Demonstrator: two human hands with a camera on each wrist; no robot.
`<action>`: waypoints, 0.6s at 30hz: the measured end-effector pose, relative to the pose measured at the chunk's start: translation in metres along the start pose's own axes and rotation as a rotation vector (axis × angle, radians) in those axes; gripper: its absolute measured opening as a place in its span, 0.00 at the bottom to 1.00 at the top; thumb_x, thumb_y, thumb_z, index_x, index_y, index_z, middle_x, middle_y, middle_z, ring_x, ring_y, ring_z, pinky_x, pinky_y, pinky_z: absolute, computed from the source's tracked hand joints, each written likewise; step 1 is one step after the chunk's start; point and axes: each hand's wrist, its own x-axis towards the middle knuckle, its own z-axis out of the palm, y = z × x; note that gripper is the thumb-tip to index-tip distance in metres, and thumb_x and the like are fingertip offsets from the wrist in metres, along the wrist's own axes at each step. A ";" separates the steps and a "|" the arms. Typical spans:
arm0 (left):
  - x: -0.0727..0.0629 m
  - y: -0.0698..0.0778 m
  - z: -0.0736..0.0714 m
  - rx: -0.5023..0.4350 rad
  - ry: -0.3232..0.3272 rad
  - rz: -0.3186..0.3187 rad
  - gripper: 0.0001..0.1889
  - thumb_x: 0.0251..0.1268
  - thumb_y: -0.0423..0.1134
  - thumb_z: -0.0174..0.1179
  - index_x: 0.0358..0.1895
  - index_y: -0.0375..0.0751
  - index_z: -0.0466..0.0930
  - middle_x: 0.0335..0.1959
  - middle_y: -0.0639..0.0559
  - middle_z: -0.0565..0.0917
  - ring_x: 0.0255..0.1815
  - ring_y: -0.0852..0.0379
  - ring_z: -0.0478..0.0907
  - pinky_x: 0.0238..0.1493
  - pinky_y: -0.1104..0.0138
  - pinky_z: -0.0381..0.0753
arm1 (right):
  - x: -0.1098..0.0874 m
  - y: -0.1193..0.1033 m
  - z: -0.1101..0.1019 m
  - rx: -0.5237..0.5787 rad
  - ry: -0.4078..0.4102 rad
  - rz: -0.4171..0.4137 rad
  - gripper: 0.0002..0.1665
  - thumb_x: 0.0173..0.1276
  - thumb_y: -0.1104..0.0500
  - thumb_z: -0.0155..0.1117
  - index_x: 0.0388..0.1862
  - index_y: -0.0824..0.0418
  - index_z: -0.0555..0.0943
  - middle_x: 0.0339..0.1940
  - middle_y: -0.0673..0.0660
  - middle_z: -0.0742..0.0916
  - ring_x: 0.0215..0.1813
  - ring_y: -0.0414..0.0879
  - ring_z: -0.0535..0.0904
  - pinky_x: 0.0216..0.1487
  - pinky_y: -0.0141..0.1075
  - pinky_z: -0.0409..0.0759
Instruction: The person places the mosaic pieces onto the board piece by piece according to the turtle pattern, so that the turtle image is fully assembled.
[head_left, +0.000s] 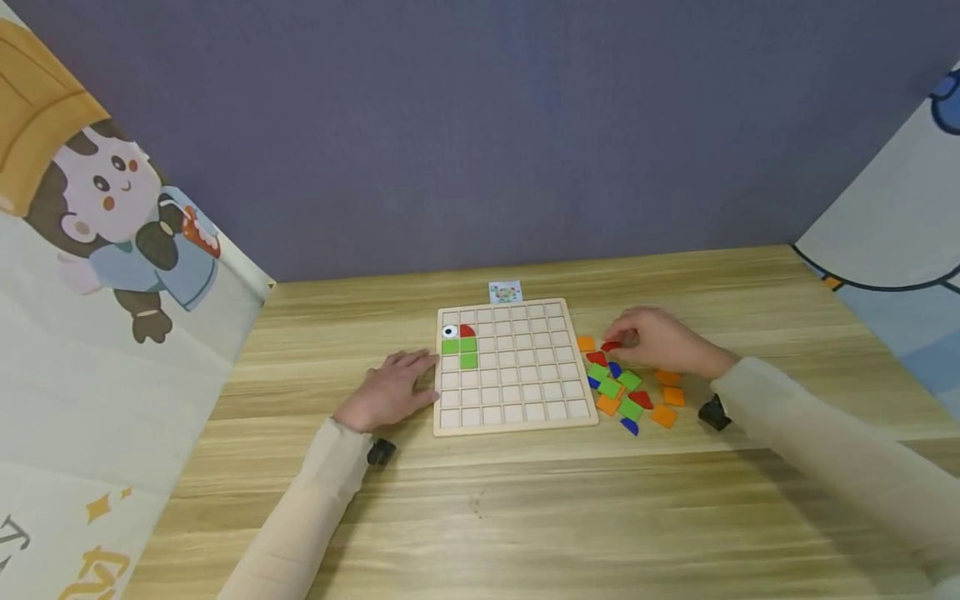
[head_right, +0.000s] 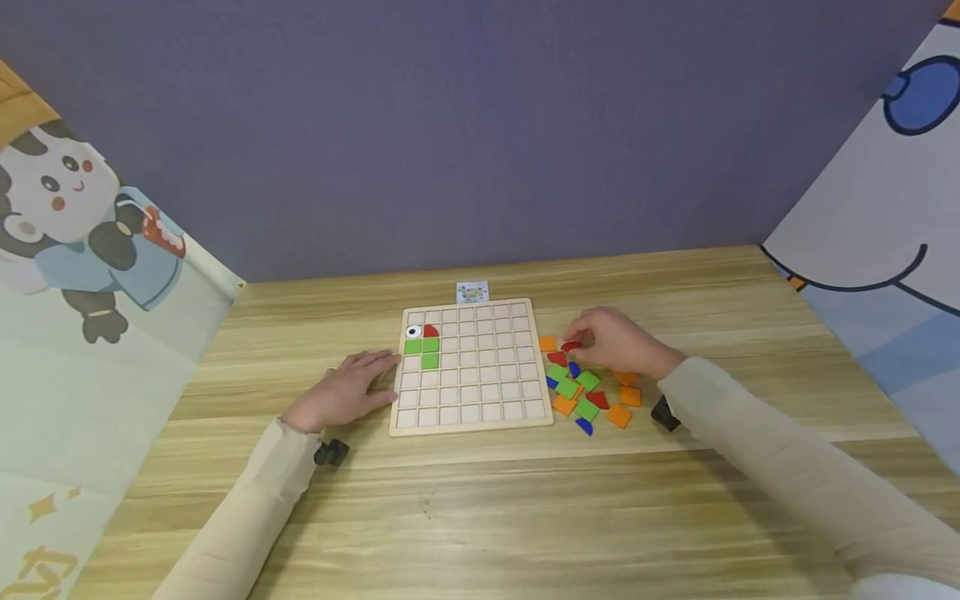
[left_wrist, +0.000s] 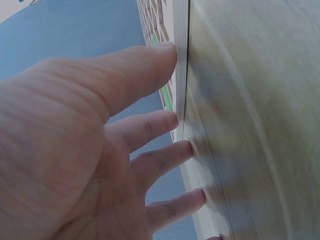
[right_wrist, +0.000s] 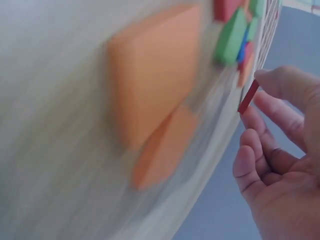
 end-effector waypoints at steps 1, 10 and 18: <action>0.000 0.000 0.000 0.002 0.001 0.002 0.34 0.69 0.53 0.53 0.74 0.47 0.56 0.74 0.47 0.55 0.72 0.36 0.48 0.57 0.29 0.50 | 0.002 -0.005 0.001 0.016 -0.005 -0.007 0.11 0.57 0.59 0.72 0.40 0.55 0.86 0.32 0.46 0.81 0.33 0.41 0.74 0.36 0.37 0.77; 0.001 0.001 0.000 0.000 -0.004 -0.003 0.34 0.69 0.54 0.53 0.74 0.48 0.55 0.74 0.47 0.54 0.72 0.37 0.48 0.57 0.30 0.50 | 0.033 -0.054 0.020 0.078 -0.034 -0.183 0.06 0.57 0.57 0.72 0.35 0.52 0.85 0.31 0.44 0.81 0.32 0.45 0.75 0.33 0.37 0.74; 0.001 0.003 -0.002 -0.008 -0.003 -0.010 0.33 0.69 0.53 0.53 0.74 0.48 0.56 0.74 0.47 0.55 0.72 0.37 0.48 0.58 0.30 0.50 | 0.068 -0.100 0.049 0.112 -0.107 -0.266 0.05 0.56 0.56 0.73 0.28 0.49 0.83 0.29 0.41 0.81 0.34 0.42 0.73 0.39 0.37 0.72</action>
